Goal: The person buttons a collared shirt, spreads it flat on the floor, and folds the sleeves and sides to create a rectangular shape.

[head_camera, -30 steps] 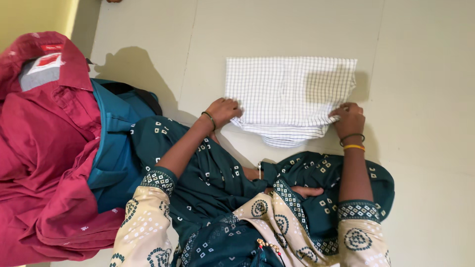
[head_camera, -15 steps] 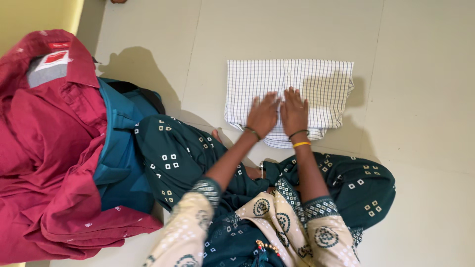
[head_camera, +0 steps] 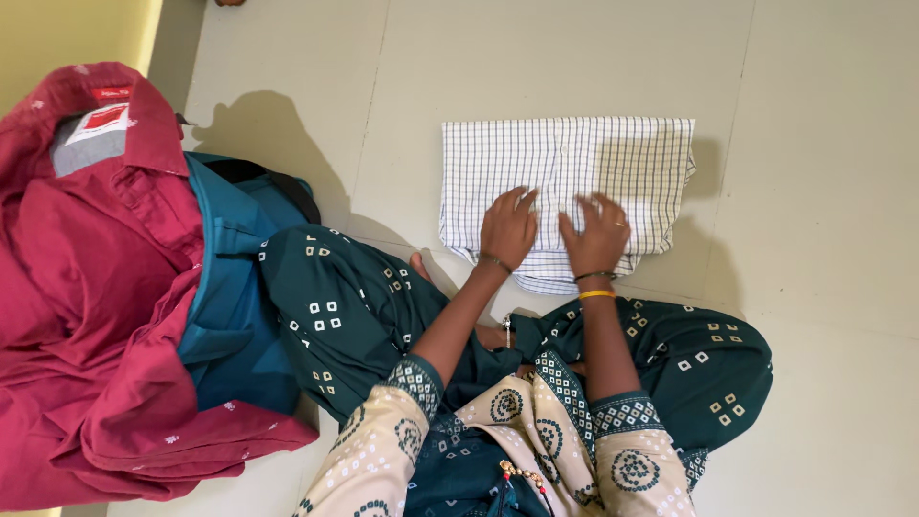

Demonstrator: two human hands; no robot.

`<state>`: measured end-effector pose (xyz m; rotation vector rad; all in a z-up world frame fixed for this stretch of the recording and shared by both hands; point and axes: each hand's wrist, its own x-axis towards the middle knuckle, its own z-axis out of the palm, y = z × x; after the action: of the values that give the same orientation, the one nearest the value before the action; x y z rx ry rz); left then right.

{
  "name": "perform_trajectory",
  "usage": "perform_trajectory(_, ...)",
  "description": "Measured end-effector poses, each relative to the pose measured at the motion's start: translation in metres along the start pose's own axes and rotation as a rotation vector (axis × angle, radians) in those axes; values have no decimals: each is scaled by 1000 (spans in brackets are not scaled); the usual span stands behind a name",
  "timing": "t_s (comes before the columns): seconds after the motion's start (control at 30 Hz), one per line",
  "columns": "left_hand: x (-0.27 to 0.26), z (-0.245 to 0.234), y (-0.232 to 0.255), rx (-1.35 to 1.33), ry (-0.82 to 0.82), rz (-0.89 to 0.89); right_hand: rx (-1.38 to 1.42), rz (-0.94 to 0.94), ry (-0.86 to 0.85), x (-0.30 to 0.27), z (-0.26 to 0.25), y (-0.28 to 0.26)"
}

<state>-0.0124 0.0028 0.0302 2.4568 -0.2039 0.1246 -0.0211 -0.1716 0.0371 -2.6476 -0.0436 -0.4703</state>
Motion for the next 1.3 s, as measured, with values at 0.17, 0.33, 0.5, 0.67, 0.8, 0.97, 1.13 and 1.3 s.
perform_trajectory(0.17,51,32,-10,146,-71,58,79,-105,56,-7,2,-26)
perform_trajectory(0.33,65,34,-12,82,-83,22,119,-98,36,-11,2,-24)
perform_trajectory(0.5,73,29,3,3,-135,-219,131,-13,-43,-9,0,-25)
perform_trajectory(0.67,72,44,18,269,88,120,-21,-4,-198,-11,13,-24)
perform_trajectory(0.8,76,44,8,403,-370,69,-32,73,-452,-22,33,-11)
perform_trajectory(0.97,75,42,0,489,-411,50,-34,122,-499,-29,44,4)
perform_trajectory(1.13,75,44,0,507,-425,39,-71,169,-476,-32,36,5)
perform_trajectory(1.3,77,45,-1,529,-447,27,-99,168,-477,-32,30,1)
